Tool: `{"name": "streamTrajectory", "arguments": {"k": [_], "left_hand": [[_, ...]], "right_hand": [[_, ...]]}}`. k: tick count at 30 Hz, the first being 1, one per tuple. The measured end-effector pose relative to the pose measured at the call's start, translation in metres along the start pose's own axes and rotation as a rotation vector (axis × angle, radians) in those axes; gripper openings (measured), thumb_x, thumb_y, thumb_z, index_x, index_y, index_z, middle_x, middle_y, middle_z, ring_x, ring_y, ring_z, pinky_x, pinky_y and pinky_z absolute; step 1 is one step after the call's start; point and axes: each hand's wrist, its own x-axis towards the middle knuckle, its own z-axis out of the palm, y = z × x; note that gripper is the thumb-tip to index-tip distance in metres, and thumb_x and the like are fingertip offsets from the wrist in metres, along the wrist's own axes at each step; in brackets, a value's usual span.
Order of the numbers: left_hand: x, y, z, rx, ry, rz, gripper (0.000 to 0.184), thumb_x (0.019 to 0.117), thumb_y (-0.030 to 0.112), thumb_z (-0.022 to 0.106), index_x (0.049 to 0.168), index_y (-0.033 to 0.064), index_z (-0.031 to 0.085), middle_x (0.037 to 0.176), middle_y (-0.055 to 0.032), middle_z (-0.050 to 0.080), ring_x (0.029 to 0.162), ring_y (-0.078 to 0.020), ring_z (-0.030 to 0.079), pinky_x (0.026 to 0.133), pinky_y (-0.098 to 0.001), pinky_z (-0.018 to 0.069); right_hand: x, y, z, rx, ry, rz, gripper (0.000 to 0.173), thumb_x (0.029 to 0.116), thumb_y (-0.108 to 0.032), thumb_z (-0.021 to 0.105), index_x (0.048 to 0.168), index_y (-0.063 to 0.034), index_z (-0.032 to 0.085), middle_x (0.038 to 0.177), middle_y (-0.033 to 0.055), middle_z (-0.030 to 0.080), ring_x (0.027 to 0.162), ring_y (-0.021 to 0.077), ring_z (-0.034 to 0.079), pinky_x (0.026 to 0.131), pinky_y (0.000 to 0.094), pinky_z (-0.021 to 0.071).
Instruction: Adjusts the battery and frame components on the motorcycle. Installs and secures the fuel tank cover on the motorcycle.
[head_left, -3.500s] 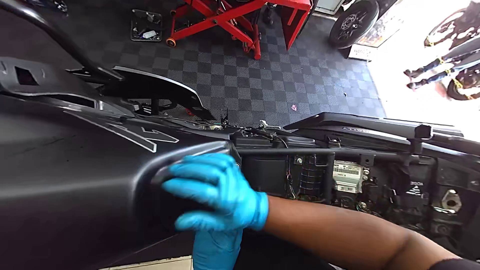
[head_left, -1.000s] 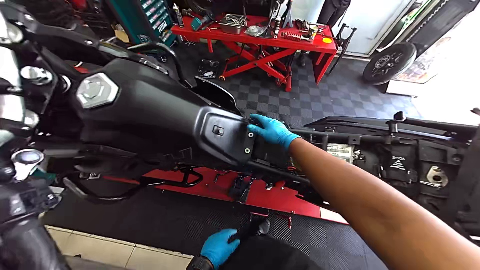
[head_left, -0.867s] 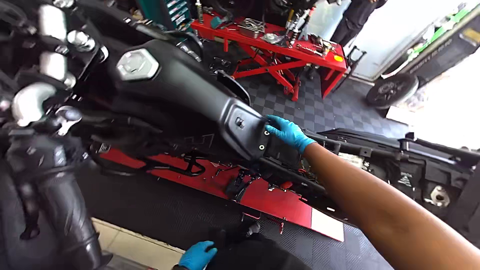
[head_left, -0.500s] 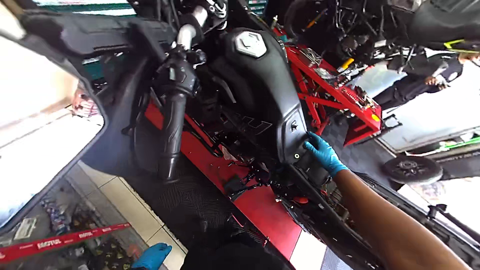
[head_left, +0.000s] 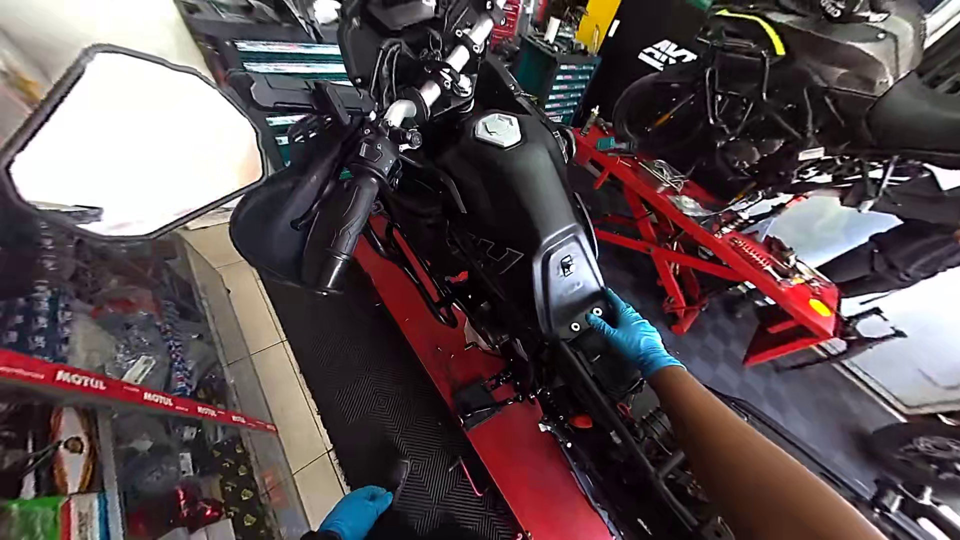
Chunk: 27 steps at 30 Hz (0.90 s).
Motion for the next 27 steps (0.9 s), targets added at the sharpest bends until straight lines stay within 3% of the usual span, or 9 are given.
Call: {"name": "streamTrajectory", "arguments": {"k": [4, 7, 9, 12, 15, 19, 23, 25, 27], "left_hand": [[-0.013, 0.051, 0.026, -0.065, -0.008, 0.097, 0.048, 0.1030, 0.047, 0.058, 0.133, 0.0103, 0.068, 0.126, -0.0155, 0.069, 0.108, -0.0303, 0.069, 0.098, -0.0535, 0.0533], [-0.019, 0.105, 0.019, -0.223, -0.016, 0.159, 0.049, 0.1043, 0.046, 0.057, 0.137, 0.0101, 0.065, 0.128, -0.0159, 0.068, 0.107, -0.0302, 0.069, 0.095, -0.0518, 0.0543], [-0.015, 0.148, 0.002, -0.387, -0.016, 0.213, 0.047, 0.1054, 0.042, 0.056, 0.139, 0.0091, 0.062, 0.133, -0.0145, 0.066, 0.108, -0.0293, 0.069, 0.094, -0.0492, 0.0560], [0.012, 0.215, -0.032, -0.632, 0.025, 0.348, 0.042, 0.1088, 0.037, 0.051, 0.139, 0.0092, 0.061, 0.127, -0.0114, 0.070, 0.102, -0.0245, 0.071, 0.090, -0.0428, 0.0578], [0.044, 0.282, -0.064, -0.919, 0.052, 0.524, 0.043, 0.1097, 0.035, 0.049, 0.141, 0.0059, 0.059, 0.129, -0.0138, 0.069, 0.104, -0.0250, 0.071, 0.091, -0.0429, 0.0578], [0.074, 0.363, -0.095, -1.168, 0.060, 0.582, 0.048, 0.1093, 0.041, 0.048, 0.144, 0.0085, 0.056, 0.134, -0.0141, 0.067, 0.111, -0.0265, 0.070, 0.095, -0.0458, 0.0576], [0.096, 0.401, -0.104, -1.276, 0.073, 0.483, 0.051, 0.1044, 0.047, 0.057, 0.134, 0.0060, 0.062, 0.120, -0.0172, 0.069, 0.104, -0.0284, 0.070, 0.090, -0.0474, 0.0568], [0.099, 0.400, -0.101, -1.300, 0.103, 0.488, 0.047, 0.1026, 0.045, 0.062, 0.129, 0.0057, 0.064, 0.114, -0.0163, 0.070, 0.096, -0.0261, 0.070, 0.084, -0.0442, 0.0579], [0.102, 0.401, -0.105, -1.289, 0.118, 0.503, 0.044, 0.1021, 0.042, 0.064, 0.124, 0.0039, 0.066, 0.113, -0.0168, 0.070, 0.095, -0.0257, 0.070, 0.084, -0.0440, 0.0588]], "right_hand": [[0.000, 0.004, 0.006, -0.052, 0.029, -0.025, 0.098, 0.0852, -0.081, 0.057, 0.164, -0.0281, 0.031, 0.145, 0.0178, 0.058, 0.118, 0.0425, 0.064, 0.087, 0.0708, 0.0512], [0.003, 0.007, 0.006, -0.071, 0.010, -0.027, 0.098, 0.0861, -0.082, 0.055, 0.164, -0.0305, 0.028, 0.148, 0.0172, 0.056, 0.122, 0.0434, 0.062, 0.090, 0.0723, 0.0499], [0.004, 0.007, 0.005, -0.068, 0.001, -0.040, 0.096, 0.0877, -0.080, 0.055, 0.165, -0.0308, 0.027, 0.151, 0.0174, 0.054, 0.126, 0.0437, 0.060, 0.094, 0.0730, 0.0481], [0.001, 0.004, 0.006, -0.084, -0.007, -0.047, 0.095, 0.0892, -0.075, 0.056, 0.165, -0.0298, 0.024, 0.151, 0.0196, 0.052, 0.129, 0.0446, 0.058, 0.096, 0.0737, 0.0466], [0.007, 0.008, 0.009, -0.099, 0.000, -0.057, 0.097, 0.0869, -0.072, 0.059, 0.166, -0.0284, 0.023, 0.154, 0.0190, 0.049, 0.134, 0.0434, 0.054, 0.101, 0.0742, 0.0441], [0.008, 0.013, 0.010, -0.071, -0.003, -0.089, 0.104, 0.0834, -0.083, 0.048, 0.166, -0.0265, 0.022, 0.159, 0.0173, 0.044, 0.143, 0.0375, 0.048, 0.108, 0.0706, 0.0409], [0.006, 0.017, 0.012, 0.018, 0.023, -0.111, 0.107, 0.0832, -0.090, 0.039, 0.165, -0.0223, 0.026, 0.161, 0.0124, 0.043, 0.148, 0.0269, 0.043, 0.117, 0.0590, 0.0385], [0.006, 0.017, 0.012, 0.029, 0.024, -0.119, 0.107, 0.0839, -0.090, 0.038, 0.165, -0.0215, 0.026, 0.162, 0.0109, 0.042, 0.148, 0.0244, 0.043, 0.118, 0.0571, 0.0379], [0.007, 0.016, 0.015, 0.018, 0.032, -0.112, 0.109, 0.0829, -0.091, 0.039, 0.165, -0.0206, 0.026, 0.162, 0.0108, 0.042, 0.147, 0.0247, 0.043, 0.117, 0.0577, 0.0381]]}}
